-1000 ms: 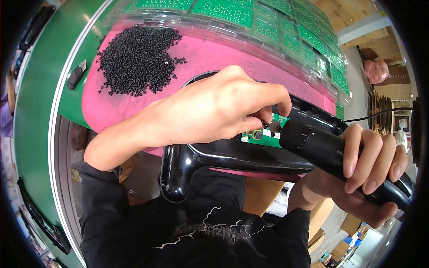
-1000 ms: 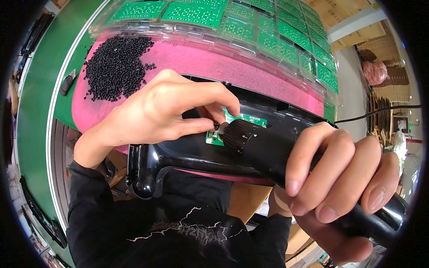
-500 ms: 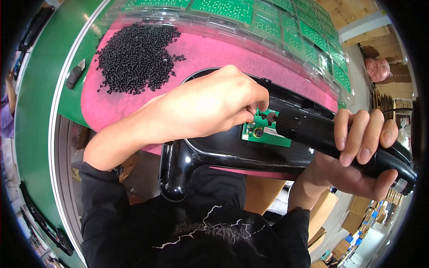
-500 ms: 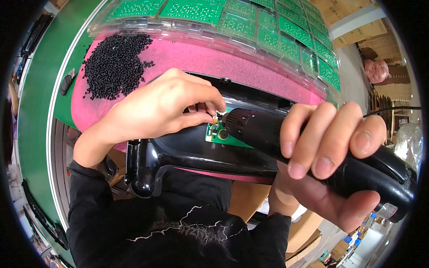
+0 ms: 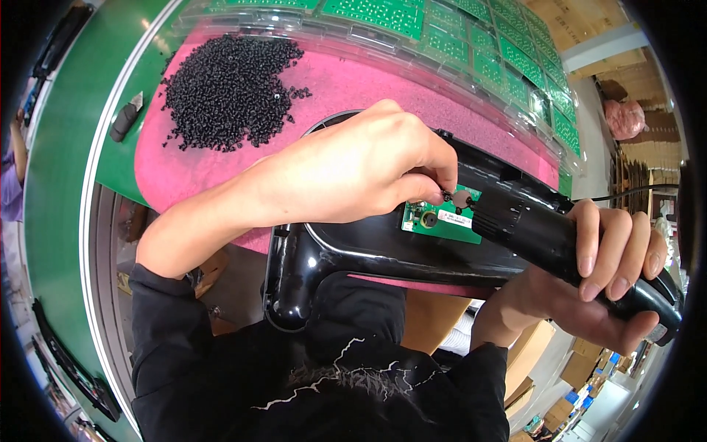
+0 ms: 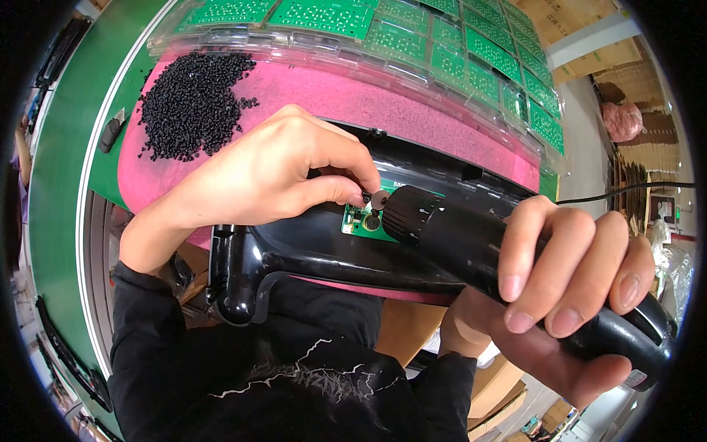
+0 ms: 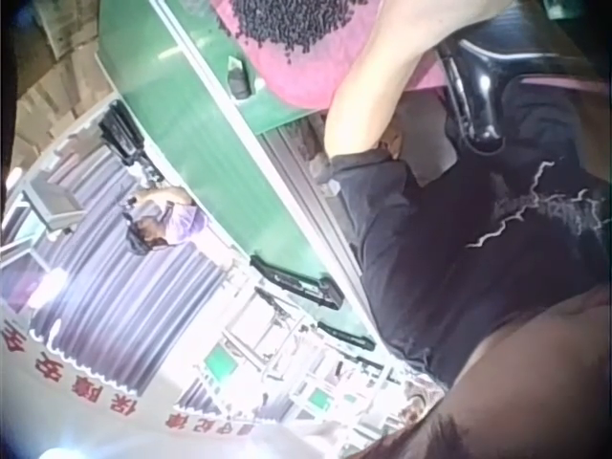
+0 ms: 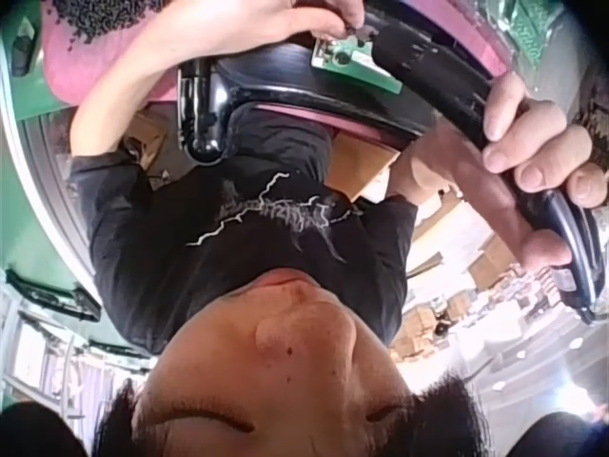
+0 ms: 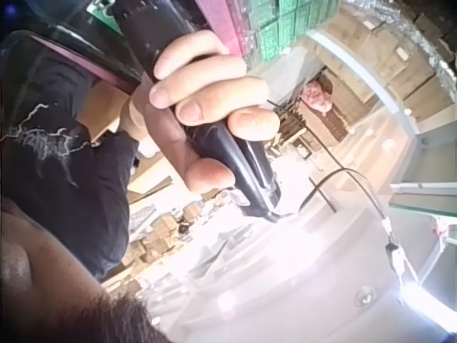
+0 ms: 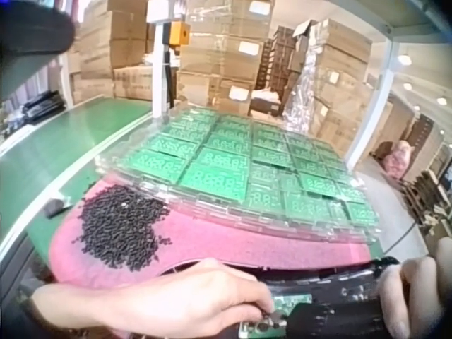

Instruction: Assemble electronic components by installing circuit boards into plastic housings and securing them with an electric screwdriver on a production line.

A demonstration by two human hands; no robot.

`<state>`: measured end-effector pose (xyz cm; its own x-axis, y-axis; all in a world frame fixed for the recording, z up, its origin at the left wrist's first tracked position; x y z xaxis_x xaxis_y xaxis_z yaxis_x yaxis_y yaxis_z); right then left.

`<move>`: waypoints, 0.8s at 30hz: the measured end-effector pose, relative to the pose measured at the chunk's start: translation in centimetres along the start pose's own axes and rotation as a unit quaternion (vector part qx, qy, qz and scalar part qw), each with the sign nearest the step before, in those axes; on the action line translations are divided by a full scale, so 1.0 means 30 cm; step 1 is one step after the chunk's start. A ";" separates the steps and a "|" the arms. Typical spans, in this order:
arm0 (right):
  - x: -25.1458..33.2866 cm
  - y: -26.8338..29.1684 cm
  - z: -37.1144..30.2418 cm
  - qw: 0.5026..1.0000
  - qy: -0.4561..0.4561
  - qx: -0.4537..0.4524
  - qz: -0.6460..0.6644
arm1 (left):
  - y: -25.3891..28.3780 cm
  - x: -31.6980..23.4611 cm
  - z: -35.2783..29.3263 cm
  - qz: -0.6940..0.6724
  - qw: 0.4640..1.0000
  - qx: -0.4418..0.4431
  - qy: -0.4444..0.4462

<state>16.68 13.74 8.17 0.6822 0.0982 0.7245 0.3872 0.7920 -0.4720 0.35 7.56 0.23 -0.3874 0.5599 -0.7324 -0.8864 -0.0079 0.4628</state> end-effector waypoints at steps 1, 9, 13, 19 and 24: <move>0.008 0.004 0.000 1.000 0.002 -0.007 0.005 | -0.003 -0.001 0.002 -0.015 1.000 -0.001 -0.002; 0.025 0.015 -0.016 0.998 0.027 -0.035 0.038 | -0.007 0.002 0.006 -0.083 0.995 0.026 0.048; 0.016 0.020 -0.017 0.999 0.018 -0.029 0.043 | -0.027 0.023 -0.008 -0.141 0.981 0.065 0.116; -0.025 0.025 0.003 0.998 -0.034 -0.034 -0.040 | 0.007 0.027 -0.001 0.037 0.998 0.020 0.049; -0.094 0.027 0.010 0.993 -0.032 0.011 -0.111 | 0.013 0.006 -0.015 0.117 0.993 0.020 -0.004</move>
<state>14.89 14.27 5.90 0.5398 -0.0432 0.8407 0.5098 0.8115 -0.2857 -0.17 7.28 0.04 -0.5793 0.5528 -0.5990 -0.7615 -0.1048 0.6396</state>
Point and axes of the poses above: each hand's wrist, its own z-axis towards the middle knuckle, its own y-axis out of the back of the hand, x = y × z, the point moved 6 cm from there along z, towards the middle knuckle, and after that the axes turned 14 degrees about -y, right-handed, at the moved point
